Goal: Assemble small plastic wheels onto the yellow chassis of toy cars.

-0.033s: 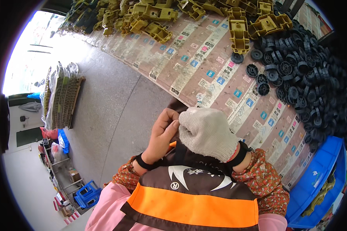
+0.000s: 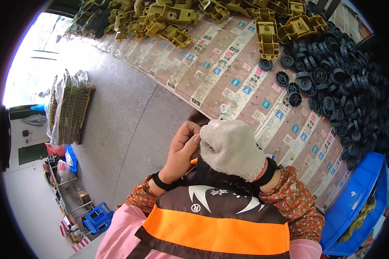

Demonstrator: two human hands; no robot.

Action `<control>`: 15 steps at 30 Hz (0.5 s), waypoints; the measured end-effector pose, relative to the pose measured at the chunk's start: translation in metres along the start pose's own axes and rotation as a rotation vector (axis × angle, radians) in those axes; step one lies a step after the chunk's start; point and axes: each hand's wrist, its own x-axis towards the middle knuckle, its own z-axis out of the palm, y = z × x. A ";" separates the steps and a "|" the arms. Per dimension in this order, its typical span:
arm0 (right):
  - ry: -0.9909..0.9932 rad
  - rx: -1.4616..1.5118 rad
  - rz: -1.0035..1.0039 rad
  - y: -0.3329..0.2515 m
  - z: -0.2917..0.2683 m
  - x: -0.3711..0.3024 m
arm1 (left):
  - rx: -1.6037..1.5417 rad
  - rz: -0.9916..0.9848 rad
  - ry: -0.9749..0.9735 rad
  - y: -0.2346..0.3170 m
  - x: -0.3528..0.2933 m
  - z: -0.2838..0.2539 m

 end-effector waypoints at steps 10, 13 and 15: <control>0.072 -0.165 -0.312 0.004 0.012 -0.003 | -0.309 0.004 0.016 0.011 -0.008 0.016; -0.004 -0.225 -0.441 0.010 0.014 -0.009 | -0.329 0.016 0.045 0.000 -0.014 0.012; -0.184 -0.285 -0.440 0.007 0.011 -0.006 | -0.372 0.033 0.077 -0.001 -0.015 0.014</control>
